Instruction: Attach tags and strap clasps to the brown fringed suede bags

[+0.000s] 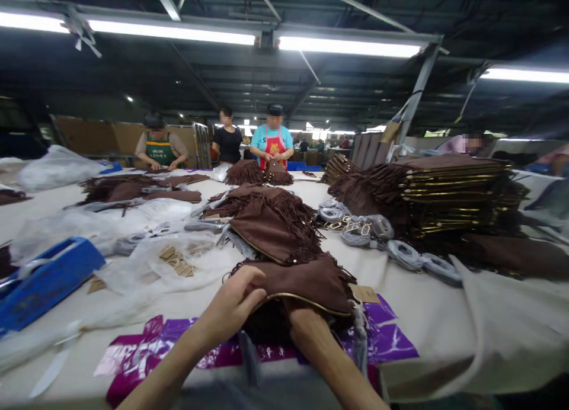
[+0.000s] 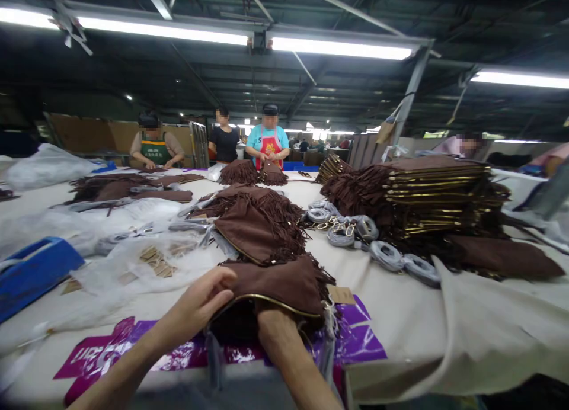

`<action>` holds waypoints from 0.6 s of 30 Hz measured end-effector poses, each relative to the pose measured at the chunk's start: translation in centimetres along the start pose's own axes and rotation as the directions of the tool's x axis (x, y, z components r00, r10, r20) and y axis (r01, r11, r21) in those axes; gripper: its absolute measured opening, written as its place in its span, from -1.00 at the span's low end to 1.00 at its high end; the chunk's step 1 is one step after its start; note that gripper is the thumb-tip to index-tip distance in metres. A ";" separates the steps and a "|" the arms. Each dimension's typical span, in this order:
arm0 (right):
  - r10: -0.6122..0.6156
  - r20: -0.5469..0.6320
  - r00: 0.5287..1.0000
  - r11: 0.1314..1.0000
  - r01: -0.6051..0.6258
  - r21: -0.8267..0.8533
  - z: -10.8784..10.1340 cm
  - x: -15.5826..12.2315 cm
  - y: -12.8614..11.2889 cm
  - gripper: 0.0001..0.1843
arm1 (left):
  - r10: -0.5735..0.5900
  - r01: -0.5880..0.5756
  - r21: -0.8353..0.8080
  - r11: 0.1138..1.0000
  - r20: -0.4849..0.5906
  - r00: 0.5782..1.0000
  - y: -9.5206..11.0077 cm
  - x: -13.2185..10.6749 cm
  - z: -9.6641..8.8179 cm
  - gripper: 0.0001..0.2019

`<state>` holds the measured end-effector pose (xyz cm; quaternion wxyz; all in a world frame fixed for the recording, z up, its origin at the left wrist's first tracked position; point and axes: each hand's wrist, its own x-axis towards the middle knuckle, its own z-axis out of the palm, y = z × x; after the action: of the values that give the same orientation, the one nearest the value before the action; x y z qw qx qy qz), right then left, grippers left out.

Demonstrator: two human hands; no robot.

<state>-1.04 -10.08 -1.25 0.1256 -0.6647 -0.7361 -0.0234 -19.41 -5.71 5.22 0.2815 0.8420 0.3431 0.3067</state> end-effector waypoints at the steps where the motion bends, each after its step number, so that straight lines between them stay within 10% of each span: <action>1: -0.019 0.017 1.000 1.000 0.019 0.017 -0.3 -1.0 0.3 -0.61 | -0.024 0.024 0.033 0.999 0.005 1.000 -0.4 -1.1 -0.9 -0.84; 8: -0.084 -0.026 0.996 0.960 0.088 0.265 -0.3 -6.8 -3.5 -0.76 | -0.126 0.073 0.313 0.947 0.152 0.980 -3.1 -7.3 -1.9 -0.79; 11: 0.028 0.011 1.000 0.978 -0.030 0.207 -0.2 -5.8 -8.3 -0.37 | -0.141 0.083 0.435 0.896 0.103 0.985 -4.2 -6.9 -0.5 -0.87; 18: 0.083 0.127 0.988 0.994 -0.091 0.058 -2.2 -1.6 -11.0 -0.69 | 0.016 -0.056 0.460 0.886 0.090 0.996 -5.8 -5.4 -0.1 -0.78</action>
<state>-11.44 -13.31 1.99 0.1013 -0.6919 -0.7133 0.0469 -24.89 -6.22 -0.40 0.0818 0.9031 0.3785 0.1857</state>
